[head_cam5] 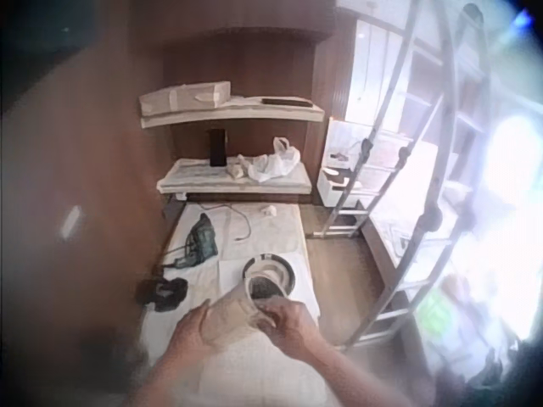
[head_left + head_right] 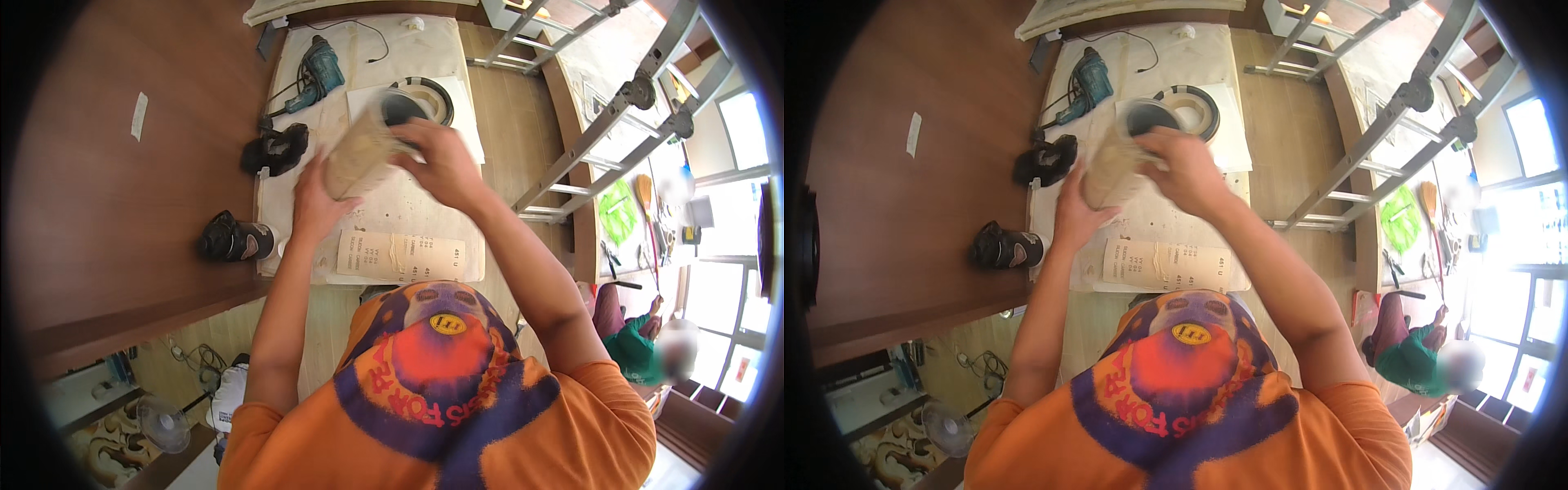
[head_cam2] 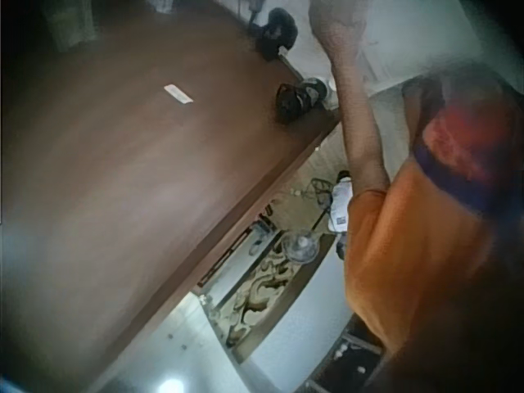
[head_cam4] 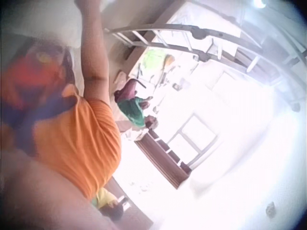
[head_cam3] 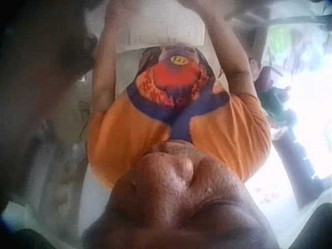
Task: The person unrolls a roll of black material on a table, uses a utility knife to cut a rectangular piece, and then trims the edges. The person also briefly walks to a sink area and interacts with a faucet before returning to the table to continue cutting.
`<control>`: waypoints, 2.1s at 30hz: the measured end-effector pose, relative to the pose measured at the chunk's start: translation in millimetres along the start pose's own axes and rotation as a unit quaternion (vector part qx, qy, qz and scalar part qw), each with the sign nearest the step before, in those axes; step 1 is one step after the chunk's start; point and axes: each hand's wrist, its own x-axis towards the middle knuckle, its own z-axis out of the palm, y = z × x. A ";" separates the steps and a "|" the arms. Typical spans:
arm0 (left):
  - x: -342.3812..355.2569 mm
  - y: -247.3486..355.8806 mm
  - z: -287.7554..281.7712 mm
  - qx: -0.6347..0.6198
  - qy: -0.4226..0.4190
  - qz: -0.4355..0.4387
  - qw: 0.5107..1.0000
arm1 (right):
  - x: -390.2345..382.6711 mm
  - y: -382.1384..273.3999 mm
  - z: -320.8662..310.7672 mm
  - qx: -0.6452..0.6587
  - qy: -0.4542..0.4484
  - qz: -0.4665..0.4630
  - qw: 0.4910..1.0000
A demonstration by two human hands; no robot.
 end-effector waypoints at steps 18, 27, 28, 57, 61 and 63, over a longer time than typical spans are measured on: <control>-191.6 2.9 70.8 -0.329 0.002 -0.453 0.829 | 10.0 -47.6 66.9 0.121 -0.013 -0.235 0.964; -207.8 77.5 17.5 -0.562 -0.047 -0.397 0.724 | -155.6 35.4 0.5 0.139 -0.148 0.122 0.971; -207.3 87.1 17.1 -0.592 -0.070 -0.379 0.708 | -172.1 26.8 5.3 0.152 -0.144 0.136 0.968; -273.6 37.3 -67.0 -0.620 -0.103 -0.270 0.729 | -214.5 -110.4 155.3 0.119 0.133 0.285 0.942; -273.2 41.2 -68.7 -0.615 -0.103 -0.268 0.734 | -214.7 -100.0 157.3 0.088 0.158 0.252 0.951; -271.6 43.8 -66.2 -0.617 -0.095 -0.259 0.737 | -211.3 -98.8 152.0 0.081 0.166 0.240 0.953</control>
